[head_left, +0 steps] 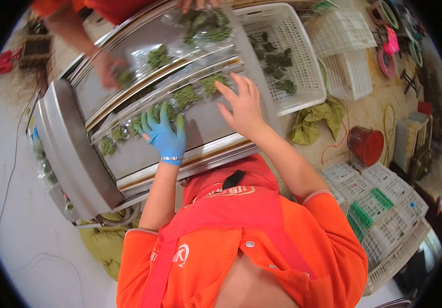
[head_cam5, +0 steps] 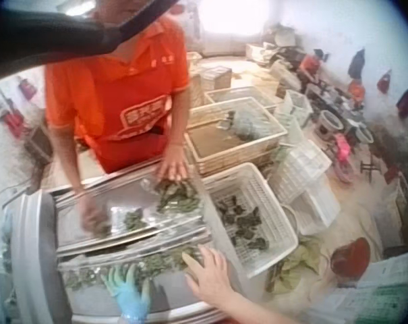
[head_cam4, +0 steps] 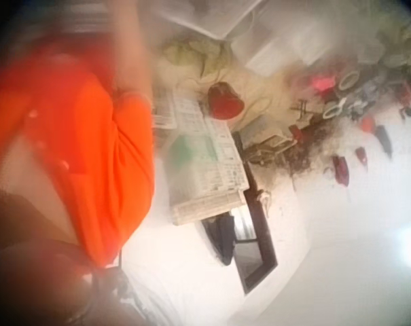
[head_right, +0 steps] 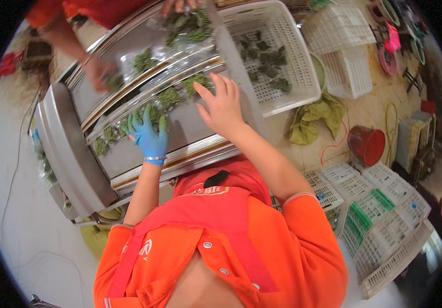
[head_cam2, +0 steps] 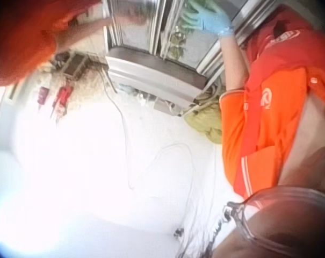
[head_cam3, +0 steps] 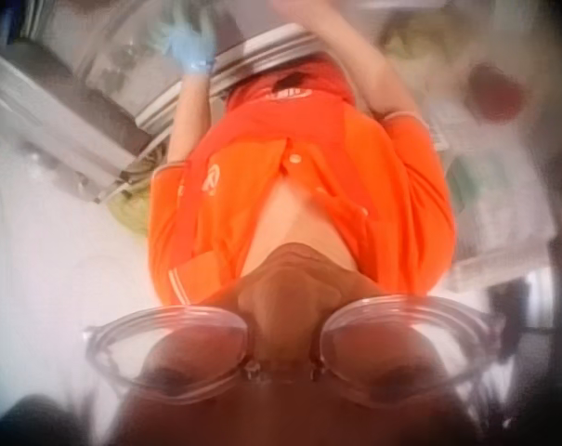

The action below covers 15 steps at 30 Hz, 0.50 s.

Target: The person places small portions of dried green herbs into clear plastic bags on a metal tray. They then move the filled bags to a nearby basket. The process is repeated continuously.

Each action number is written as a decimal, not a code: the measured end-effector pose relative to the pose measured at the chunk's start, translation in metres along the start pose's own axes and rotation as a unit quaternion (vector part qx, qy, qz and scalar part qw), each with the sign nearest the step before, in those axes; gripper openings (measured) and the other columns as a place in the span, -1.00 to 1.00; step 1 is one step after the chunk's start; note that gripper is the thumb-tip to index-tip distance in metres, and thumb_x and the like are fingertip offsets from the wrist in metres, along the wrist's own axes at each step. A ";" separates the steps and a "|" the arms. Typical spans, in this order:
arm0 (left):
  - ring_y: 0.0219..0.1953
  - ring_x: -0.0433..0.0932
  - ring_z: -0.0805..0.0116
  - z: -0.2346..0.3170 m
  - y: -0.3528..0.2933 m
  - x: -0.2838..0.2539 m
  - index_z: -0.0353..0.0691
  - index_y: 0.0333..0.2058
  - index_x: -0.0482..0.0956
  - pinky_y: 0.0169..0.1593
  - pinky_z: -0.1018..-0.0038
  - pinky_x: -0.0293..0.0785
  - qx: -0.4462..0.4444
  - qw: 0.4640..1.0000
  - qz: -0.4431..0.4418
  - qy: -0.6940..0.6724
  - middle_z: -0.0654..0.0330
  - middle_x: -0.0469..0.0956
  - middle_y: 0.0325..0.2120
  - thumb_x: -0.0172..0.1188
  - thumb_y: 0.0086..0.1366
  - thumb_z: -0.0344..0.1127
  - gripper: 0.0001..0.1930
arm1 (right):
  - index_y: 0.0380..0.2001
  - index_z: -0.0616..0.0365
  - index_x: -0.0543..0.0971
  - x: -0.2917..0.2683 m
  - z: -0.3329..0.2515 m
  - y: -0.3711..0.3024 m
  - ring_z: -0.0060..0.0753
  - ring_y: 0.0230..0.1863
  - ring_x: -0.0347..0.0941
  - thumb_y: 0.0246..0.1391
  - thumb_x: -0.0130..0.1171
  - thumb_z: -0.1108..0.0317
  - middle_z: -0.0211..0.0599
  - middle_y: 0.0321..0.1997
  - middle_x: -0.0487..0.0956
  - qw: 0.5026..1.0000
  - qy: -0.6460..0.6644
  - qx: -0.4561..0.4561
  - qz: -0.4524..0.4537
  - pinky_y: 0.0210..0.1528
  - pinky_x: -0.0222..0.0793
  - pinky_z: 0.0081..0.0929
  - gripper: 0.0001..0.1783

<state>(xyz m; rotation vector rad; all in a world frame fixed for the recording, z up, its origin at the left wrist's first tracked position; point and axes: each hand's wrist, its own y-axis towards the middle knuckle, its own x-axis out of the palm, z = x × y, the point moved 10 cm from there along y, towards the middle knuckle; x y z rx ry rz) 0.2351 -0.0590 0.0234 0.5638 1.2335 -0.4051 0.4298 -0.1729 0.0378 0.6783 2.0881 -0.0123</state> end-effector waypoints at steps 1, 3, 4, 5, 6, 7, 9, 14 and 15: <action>0.36 0.10 -0.25 -0.026 -0.007 0.001 0.04 0.26 0.47 0.38 -0.32 -0.24 -0.045 0.997 0.005 0.066 -0.07 0.28 0.29 0.28 0.23 0.07 -0.36 | 0.23 -0.17 0.49 0.019 -0.011 0.010 0.16 0.32 0.18 0.02 0.32 0.24 0.02 0.33 0.29 1.000 -0.012 -0.007 -0.011 0.34 0.08 0.13 -0.37; 0.36 0.05 -0.29 -0.055 -0.011 0.013 0.18 0.28 0.44 0.36 -0.35 -0.33 -0.072 0.994 -0.017 0.087 -0.08 0.27 0.27 0.25 0.21 0.18 -0.33 | 0.28 -0.29 0.45 0.054 -0.026 0.018 0.30 0.34 0.06 -0.02 0.35 0.19 0.09 0.40 0.17 0.999 -0.032 0.010 -0.028 0.33 0.02 0.24 -0.29; 0.35 0.07 -0.26 -0.052 -0.009 0.015 0.22 0.30 0.41 0.36 -0.31 -0.30 -0.058 0.992 -0.039 0.106 -0.07 0.29 0.25 0.25 0.21 0.19 -0.32 | 0.27 -0.31 0.45 0.060 -0.035 0.017 0.30 0.34 0.05 -0.03 0.36 0.18 0.08 0.40 0.17 0.997 -0.058 0.024 -0.035 0.33 0.03 0.21 -0.28; 0.35 0.08 -0.23 -0.048 -0.009 0.015 0.26 0.32 0.39 0.37 -0.27 -0.26 -0.047 0.989 -0.062 0.123 -0.06 0.31 0.23 0.24 0.21 0.20 -0.30 | 0.27 -0.33 0.46 0.066 -0.042 0.015 0.30 0.34 0.04 -0.04 0.37 0.18 0.08 0.40 0.17 0.995 -0.087 0.036 -0.043 0.34 0.04 0.18 -0.28; 0.33 0.10 -0.20 -0.046 -0.010 0.014 0.29 0.32 0.40 0.34 -0.27 -0.21 -0.053 0.992 -0.077 0.087 -0.05 0.33 0.21 0.24 0.20 0.21 -0.31 | 0.25 -0.37 0.48 0.071 -0.042 0.009 0.30 0.34 0.01 -0.07 0.39 0.15 -0.01 0.40 0.19 0.996 -0.068 0.038 -0.035 0.33 0.03 0.21 -0.27; 0.32 0.12 -0.17 -0.046 -0.013 0.014 0.33 0.31 0.41 0.31 -0.27 -0.16 -0.061 0.993 -0.091 0.049 -0.05 0.36 0.18 0.24 0.20 0.21 -0.32 | 0.24 -0.36 0.49 0.077 -0.047 0.003 0.29 0.34 0.01 -0.07 0.40 0.15 -0.05 0.40 0.21 0.995 -0.074 0.031 -0.061 0.33 0.03 0.20 -0.28; 0.18 0.27 -0.14 -0.049 -0.029 0.013 0.32 0.25 0.48 0.17 -0.19 0.06 -0.034 0.994 -0.097 0.040 -0.04 0.41 0.08 0.24 0.21 0.21 -0.39 | 0.21 -0.33 0.51 0.080 -0.054 -0.015 0.29 0.33 0.03 -0.08 0.40 0.15 -0.12 0.39 0.23 0.989 -0.092 0.019 -0.113 0.33 0.04 0.19 -0.31; 0.18 0.29 -0.16 -0.081 -0.070 -0.033 0.20 0.24 0.47 0.19 -0.14 0.07 -0.046 0.993 -0.112 -0.001 -0.08 0.36 0.12 0.31 0.13 0.26 -0.29 | 0.16 -0.16 0.53 0.067 -0.094 -0.059 0.27 0.37 0.02 -0.14 0.45 0.09 -0.12 0.34 0.26 0.964 -0.140 -0.026 -0.224 0.35 -0.11 0.34 -0.29; 0.20 0.28 -0.16 -0.103 -0.070 -0.047 0.10 0.26 0.45 0.21 -0.14 0.05 -0.061 0.995 -0.083 0.011 -0.09 0.34 0.14 0.33 0.10 0.28 -0.22 | 0.17 -0.16 0.52 0.068 -0.107 -0.057 0.27 0.39 0.01 -0.15 0.46 0.07 -0.10 0.33 0.26 0.969 -0.124 -0.039 -0.211 0.36 -0.13 0.36 -0.28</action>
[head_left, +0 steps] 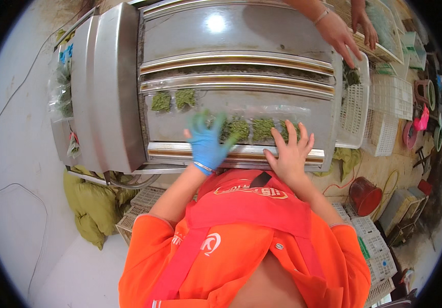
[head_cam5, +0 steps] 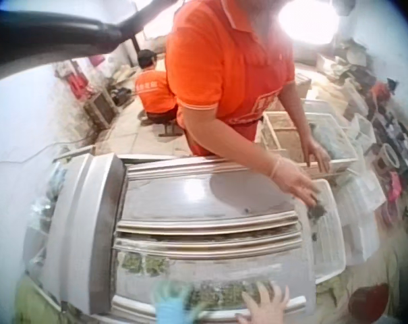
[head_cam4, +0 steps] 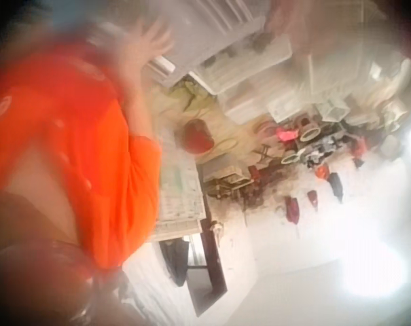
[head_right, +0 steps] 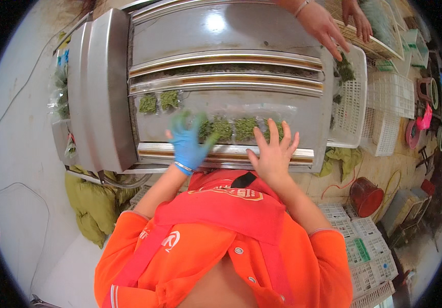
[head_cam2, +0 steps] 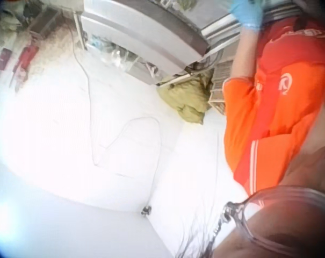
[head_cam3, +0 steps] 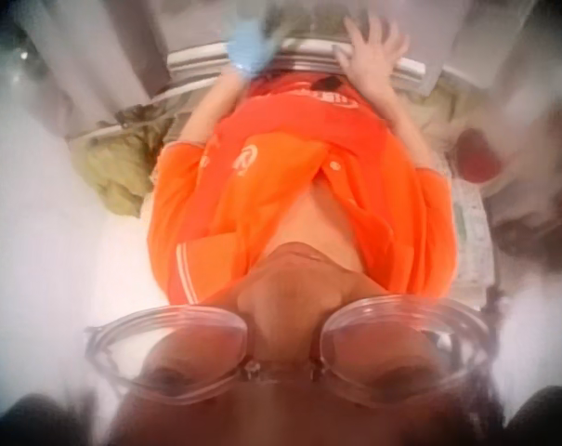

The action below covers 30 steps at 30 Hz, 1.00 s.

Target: The person places small portions of dried green herbs into clear plastic bags on a metal tray. They then move the filled bags to a nearby basket. The process is repeated continuously.

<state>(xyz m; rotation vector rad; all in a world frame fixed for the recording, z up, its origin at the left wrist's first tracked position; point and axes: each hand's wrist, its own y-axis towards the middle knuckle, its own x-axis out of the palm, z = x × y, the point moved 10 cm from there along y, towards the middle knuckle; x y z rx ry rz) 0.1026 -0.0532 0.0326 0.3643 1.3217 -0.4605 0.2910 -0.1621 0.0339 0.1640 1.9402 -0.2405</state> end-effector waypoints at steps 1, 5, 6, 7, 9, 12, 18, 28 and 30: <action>0.23 0.25 -0.16 -0.038 0.009 -0.012 -0.01 0.25 0.42 0.23 -0.18 0.02 -0.069 0.996 0.056 -0.021 -0.13 0.31 0.16 0.35 0.08 0.30 -0.17 | 0.18 -0.16 0.52 -0.001 -0.017 0.004 0.26 0.40 -0.01 -0.16 0.46 0.06 -0.08 0.33 0.26 1.000 0.012 -0.014 0.015 0.36 -0.15 0.38 -0.26; 0.26 0.23 -0.19 -0.162 0.048 -0.008 -0.21 0.20 0.39 0.27 -0.31 -0.04 -0.278 0.954 0.105 0.031 -0.23 0.28 0.17 0.35 0.00 0.41 -0.04 | 0.20 -0.19 0.49 0.016 -0.116 0.049 0.23 0.44 -0.01 -0.15 0.45 0.07 -0.01 0.34 0.24 0.979 0.121 -0.161 -0.015 0.40 -0.19 0.39 -0.25; 0.24 0.26 -0.19 -0.177 0.054 0.004 -0.21 0.19 0.40 0.28 -0.29 0.00 -0.307 0.947 0.078 0.056 -0.24 0.29 0.16 0.36 -0.01 0.43 -0.03 | 0.19 -0.19 0.50 0.028 -0.133 0.061 0.21 0.43 0.01 -0.14 0.44 0.10 -0.03 0.34 0.25 0.978 0.104 -0.177 -0.021 0.40 -0.19 0.39 -0.27; 0.22 0.29 -0.20 -0.187 0.054 0.012 -0.20 0.18 0.40 0.28 -0.27 0.04 -0.334 0.938 0.048 0.081 -0.24 0.30 0.16 0.36 -0.03 0.44 -0.02 | 0.17 -0.18 0.50 0.047 -0.145 0.069 0.18 0.43 0.03 -0.13 0.43 0.14 -0.04 0.34 0.27 0.978 0.087 -0.190 -0.027 0.40 -0.19 0.40 -0.30; 0.23 0.27 -0.22 -0.179 0.054 0.014 -0.19 0.16 0.41 0.25 -0.28 0.07 -0.330 0.944 0.024 0.003 -0.24 0.31 0.14 0.34 -0.06 0.48 0.00 | 0.12 -0.16 0.52 0.070 -0.146 0.070 0.12 0.43 0.09 -0.11 0.39 0.22 -0.07 0.33 0.32 0.977 0.062 -0.201 -0.025 0.41 -0.18 0.40 -0.37; 0.13 0.34 -0.18 -0.163 0.046 0.016 -0.17 0.06 0.50 0.16 -0.26 0.16 -0.308 0.948 0.047 -0.057 -0.20 0.36 0.06 0.38 -0.08 0.42 -0.11 | 0.00 -0.09 0.56 0.075 -0.124 0.054 0.01 0.40 0.18 -0.09 0.30 0.33 -0.11 0.27 0.41 0.976 0.045 -0.212 -0.014 0.41 -0.18 0.42 -0.52; -0.04 0.44 -0.14 -0.111 0.017 0.033 -0.25 -0.10 0.56 -0.01 0.08 0.42 -0.344 0.907 0.035 -0.241 -0.18 0.38 -0.03 0.56 -0.11 0.10 -0.30 | -0.14 -0.02 0.59 0.027 -0.021 0.003 -0.11 0.37 0.26 -0.05 0.20 0.38 -0.15 0.21 0.47 0.985 -0.015 -0.172 -0.006 0.41 -0.14 0.37 -0.67; -0.19 0.45 0.02 0.131 0.036 0.066 -0.30 -0.21 0.46 -0.07 0.18 0.46 -0.174 0.898 -0.087 -0.396 -0.04 0.39 -0.20 0.57 -0.07 0.11 -0.33 | 0.21 0.00 0.48 -0.074 0.169 -0.018 0.00 0.33 0.27 0.03 0.40 0.26 -0.14 0.34 0.34 0.960 0.225 0.126 0.110 0.37 0.10 0.05 -0.36; -0.19 0.46 0.09 0.181 0.049 0.062 -0.31 -0.13 0.45 -0.07 0.23 0.47 -0.115 0.890 -0.109 -0.427 -0.02 0.43 -0.21 0.55 -0.01 0.05 -0.34 | 0.26 0.00 0.46 -0.040 0.164 -0.022 -0.17 0.29 0.33 0.15 0.32 0.22 -0.21 0.32 0.40 0.725 0.639 0.251 0.047 0.32 0.22 -0.12 -0.40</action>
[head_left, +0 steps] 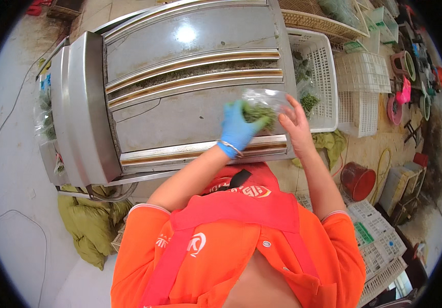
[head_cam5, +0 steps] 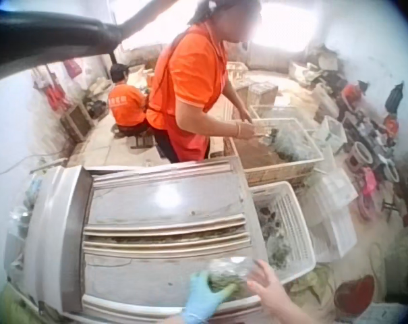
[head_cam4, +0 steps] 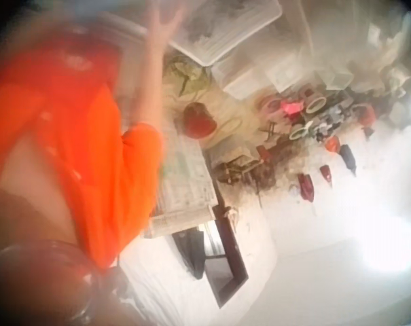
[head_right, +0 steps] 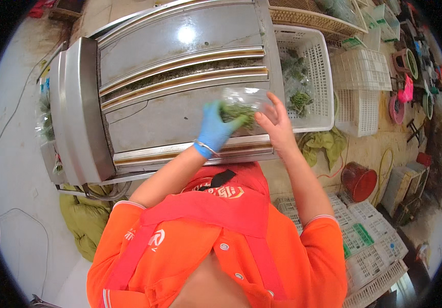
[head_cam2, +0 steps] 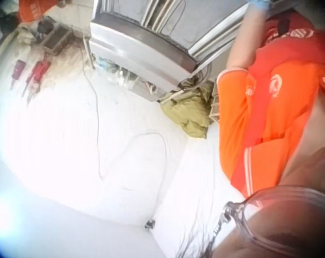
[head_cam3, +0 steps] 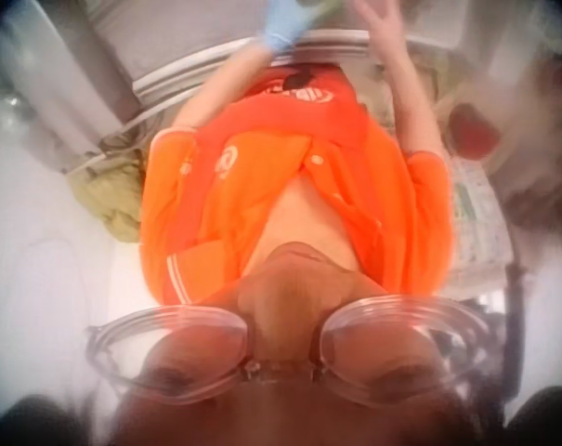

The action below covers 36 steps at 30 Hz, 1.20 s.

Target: The person places small portions of dried green herbs into clear plastic bags on a metal tray. They then move the filled bags to a nearby basket. The process is repeated continuously.

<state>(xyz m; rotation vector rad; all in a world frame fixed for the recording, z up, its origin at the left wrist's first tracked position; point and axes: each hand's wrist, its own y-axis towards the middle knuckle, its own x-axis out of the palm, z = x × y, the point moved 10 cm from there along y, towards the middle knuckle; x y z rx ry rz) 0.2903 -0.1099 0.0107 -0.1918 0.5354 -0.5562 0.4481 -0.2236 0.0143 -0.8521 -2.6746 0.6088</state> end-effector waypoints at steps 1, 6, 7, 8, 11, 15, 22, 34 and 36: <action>-0.17 0.46 0.16 0.014 0.001 0.019 -0.32 -0.07 0.45 -0.06 0.29 0.47 0.020 0.999 -0.039 0.003 -0.01 0.46 -0.20 0.53 0.05 -0.01 -0.36 | 0.26 0.10 0.43 0.001 0.007 -0.003 -0.27 0.17 0.46 0.22 0.27 0.25 -0.24 0.22 0.50 0.997 0.044 0.060 -0.020 0.17 0.41 -0.20 -0.44; 0.10 0.50 0.26 0.042 -0.019 0.047 -0.10 0.48 -0.03 0.19 0.37 0.41 0.000 0.957 -0.160 -0.243 -0.02 0.52 0.08 0.07 0.50 -0.16 -0.30 | 0.13 0.14 0.50 -0.062 0.005 0.005 -0.26 0.03 0.56 0.22 0.20 0.33 -0.27 0.07 0.60 0.971 0.231 0.058 -0.014 -0.01 0.52 -0.18 -0.58; 0.09 0.53 0.19 0.044 -0.023 0.028 -0.12 0.47 0.00 0.18 0.34 0.42 0.042 0.980 -0.113 -0.158 -0.07 0.53 0.08 0.12 0.47 -0.12 -0.27 | 0.09 0.17 0.53 -0.092 0.006 0.011 -0.24 0.03 0.56 0.25 0.16 0.32 -0.26 0.05 0.61 0.976 0.208 0.050 0.051 -0.01 0.53 -0.15 -0.63; 0.08 0.56 0.13 0.046 -0.028 0.009 -0.14 0.46 0.02 0.17 0.32 0.44 0.076 0.992 -0.069 -0.068 -0.13 0.54 0.07 0.16 0.43 -0.07 -0.24 | 0.10 0.17 0.53 -0.122 0.003 0.018 -0.24 0.02 0.56 0.25 0.18 0.30 -0.25 0.03 0.61 0.972 0.195 0.032 0.130 -0.03 0.52 -0.17 -0.62; 0.05 0.60 -0.01 0.025 -0.045 -0.056 -0.16 0.42 0.10 0.13 0.24 0.48 0.061 0.998 -0.002 -0.025 -0.21 0.54 0.07 0.23 0.36 -0.02 -0.21 | 0.29 0.24 0.34 -0.175 -0.036 0.033 -0.33 0.18 0.42 0.29 0.24 0.16 -0.19 0.22 0.47 0.962 -0.020 -0.096 0.253 0.16 0.40 -0.32 -0.37; 0.00 0.63 0.01 -0.041 -0.082 -0.176 -0.27 0.33 0.26 0.09 0.23 0.51 -0.007 0.971 0.174 0.163 -0.19 0.55 0.05 0.26 0.34 -0.05 -0.29 | 0.28 0.28 0.37 -0.109 -0.099 0.039 -0.28 0.22 0.40 0.32 0.19 0.27 -0.19 0.22 0.48 0.927 -0.202 -0.265 0.170 0.29 0.29 -0.37 -0.45; -0.06 0.57 0.21 -0.178 -0.164 -0.452 -0.34 0.22 0.38 0.07 0.30 0.49 -0.118 0.857 0.493 0.098 -0.04 0.58 -0.09 0.39 0.22 -0.01 -0.27 | -0.08 0.18 0.62 0.239 -0.262 -0.183 -0.20 -0.05 0.57 -0.07 0.20 0.62 -0.17 -0.09 0.63 0.684 -0.382 -0.533 -0.321 0.09 0.43 -0.17 -0.60; 0.28 0.39 -0.12 -0.339 -0.214 -0.714 -0.32 0.35 0.23 0.30 0.18 0.29 -0.195 0.785 0.583 0.072 -0.20 0.39 0.25 0.37 0.14 0.08 -0.08 | -0.51 0.06 0.56 0.557 -0.226 -0.356 -0.32 -0.28 0.51 -0.49 0.15 0.28 -0.35 -0.31 0.57 0.560 -0.245 -0.675 -0.413 -0.06 0.53 -0.27 -0.71; 0.20 0.46 0.06 -0.355 -0.199 -0.723 -0.35 0.35 0.25 0.22 0.28 0.39 -0.117 0.814 0.568 -0.031 -0.13 0.46 0.19 0.31 0.20 -0.23 -0.22 | -0.49 0.07 0.56 0.583 -0.220 -0.358 -0.31 -0.28 0.52 -0.45 0.16 0.29 -0.33 -0.31 0.57 0.551 -0.261 -0.682 -0.405 -0.06 0.53 -0.27 -0.72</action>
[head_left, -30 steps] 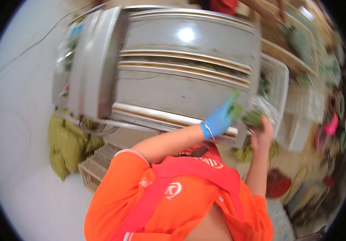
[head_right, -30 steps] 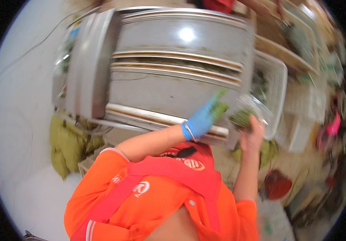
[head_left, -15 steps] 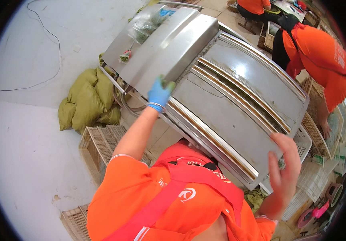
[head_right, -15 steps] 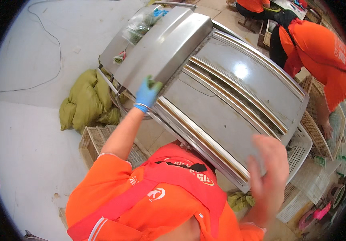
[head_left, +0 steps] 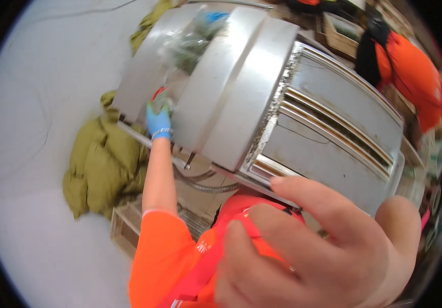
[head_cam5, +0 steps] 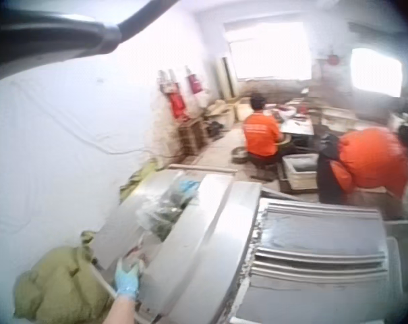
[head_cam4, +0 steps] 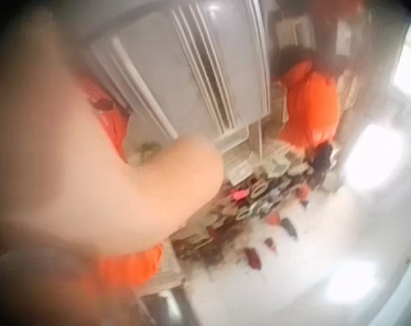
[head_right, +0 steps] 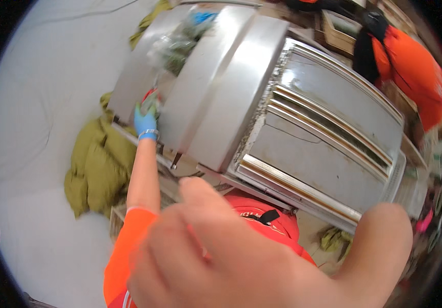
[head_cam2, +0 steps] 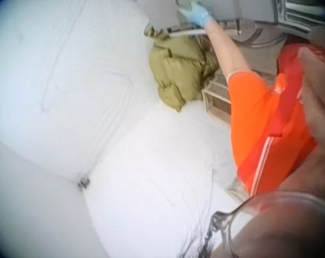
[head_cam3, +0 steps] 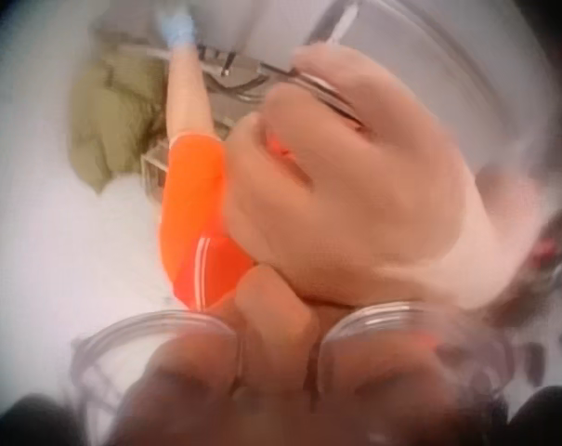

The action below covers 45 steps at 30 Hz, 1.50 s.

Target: The person places small portions of dried green herbs into clear plastic bags on a metal tray. They then move the filled bags to a nearby basket. The process is repeated continuously.

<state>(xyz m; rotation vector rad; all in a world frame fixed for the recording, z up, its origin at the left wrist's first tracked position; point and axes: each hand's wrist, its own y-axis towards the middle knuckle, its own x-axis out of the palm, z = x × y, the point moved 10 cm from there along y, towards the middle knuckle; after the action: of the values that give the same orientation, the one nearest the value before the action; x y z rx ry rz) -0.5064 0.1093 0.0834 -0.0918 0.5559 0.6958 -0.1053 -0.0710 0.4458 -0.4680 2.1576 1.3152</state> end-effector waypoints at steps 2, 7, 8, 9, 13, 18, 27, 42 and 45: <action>0.03 0.54 0.28 0.021 -0.009 0.020 -0.37 0.32 0.31 0.06 0.40 0.54 0.011 0.994 -0.040 -0.104 0.03 0.53 0.09 0.17 0.23 -0.61 -0.36 | -0.47 0.08 0.57 0.010 0.007 0.009 -0.30 -0.28 0.53 -0.41 0.17 0.30 -0.32 -0.31 0.57 0.999 -0.036 0.000 -0.012 -0.07 0.53 -0.28 -0.73; 0.07 0.57 0.17 0.051 -0.026 0.045 -0.45 0.11 0.51 0.16 0.29 0.53 -0.006 0.935 -0.136 -0.328 -0.01 0.54 0.10 -0.05 0.33 -0.64 -0.61 | -0.43 0.10 0.58 0.021 0.007 0.023 -0.28 -0.28 0.54 -0.30 0.18 0.33 -0.29 -0.31 0.58 0.995 -0.092 -0.014 -0.037 -0.09 0.53 -0.29 -0.76; 0.09 0.57 0.15 0.084 -0.049 0.060 -0.44 0.09 0.53 0.16 0.29 0.53 -0.028 0.931 -0.157 -0.329 0.00 0.56 0.09 -0.06 0.33 -0.63 -0.62 | -0.42 0.11 0.59 0.021 -0.001 0.023 -0.28 -0.28 0.54 -0.28 0.19 0.33 -0.28 -0.31 0.59 0.992 -0.117 -0.020 -0.040 -0.09 0.53 -0.30 -0.76; 0.09 0.57 0.16 0.113 -0.067 0.062 -0.42 0.09 0.53 0.16 0.30 0.53 -0.022 0.923 -0.194 -0.331 0.00 0.57 0.08 -0.05 0.34 -0.61 -0.63 | -0.41 0.11 0.59 0.018 -0.003 0.023 -0.27 -0.28 0.55 -0.26 0.19 0.34 -0.27 -0.31 0.59 0.992 -0.119 -0.030 -0.038 -0.09 0.53 -0.30 -0.77; 0.04 0.60 0.21 0.158 -0.150 0.098 -0.33 0.07 0.57 0.10 0.34 0.57 -0.023 0.883 -0.331 -0.333 0.05 0.60 0.04 0.05 0.38 -0.53 -0.68 | -0.37 0.13 0.60 0.033 -0.001 0.027 -0.26 -0.28 0.56 -0.18 0.21 0.36 -0.24 -0.31 0.60 0.989 -0.104 -0.075 -0.074 -0.10 0.53 -0.31 -0.79; -0.03 0.60 0.41 0.154 -0.300 0.209 -0.26 0.06 0.62 0.08 0.48 0.52 0.053 0.793 -0.545 -0.268 0.15 0.65 -0.04 0.12 0.40 -0.46 -0.71 | -0.32 0.16 0.62 0.030 0.003 0.002 -0.24 -0.28 0.57 -0.07 0.22 0.38 -0.21 -0.32 0.61 0.978 -0.140 -0.034 -0.151 -0.12 0.53 -0.33 -0.81; 0.03 0.51 0.26 0.074 -0.396 0.210 -0.04 0.51 -0.33 0.10 0.30 0.51 -0.109 0.683 -0.709 -0.141 -0.07 0.42 0.11 0.37 0.17 -0.43 0.15 | -0.17 0.24 0.63 -0.003 0.145 -0.216 -0.19 -0.19 0.63 0.19 0.24 0.36 -0.10 -0.22 0.66 0.847 0.045 0.529 -0.015 -0.12 0.53 -0.37 -0.80; -0.44 0.55 0.48 0.038 -0.370 0.243 -0.36 -0.01 0.53 -0.33 0.51 0.50 -0.226 0.688 -0.684 -0.084 0.16 0.64 -0.33 0.40 0.23 -0.36 -0.60 | -0.32 0.12 0.47 0.153 0.208 -0.443 -0.63 -0.55 0.46 0.05 0.37 0.57 -0.39 -0.48 0.59 0.487 0.378 0.763 0.194 -0.56 0.38 -0.65 -0.75; -0.46 0.50 0.56 0.056 -0.349 0.233 -0.34 0.14 0.45 -0.37 0.55 0.44 -0.126 0.697 -0.706 0.008 0.23 0.60 -0.45 0.38 0.20 -0.42 -0.47 | -0.37 0.13 0.48 0.154 0.212 -0.426 -0.64 -0.51 0.49 0.03 0.38 0.55 -0.43 -0.50 0.58 0.551 0.353 0.750 0.100 -0.52 0.40 -0.63 -0.77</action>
<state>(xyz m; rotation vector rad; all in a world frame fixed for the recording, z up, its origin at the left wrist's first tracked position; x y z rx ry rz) -0.1142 -0.0088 -0.0243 -0.7063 0.2533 -0.7735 0.0727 -0.0779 -0.0218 0.0744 3.0087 -1.1891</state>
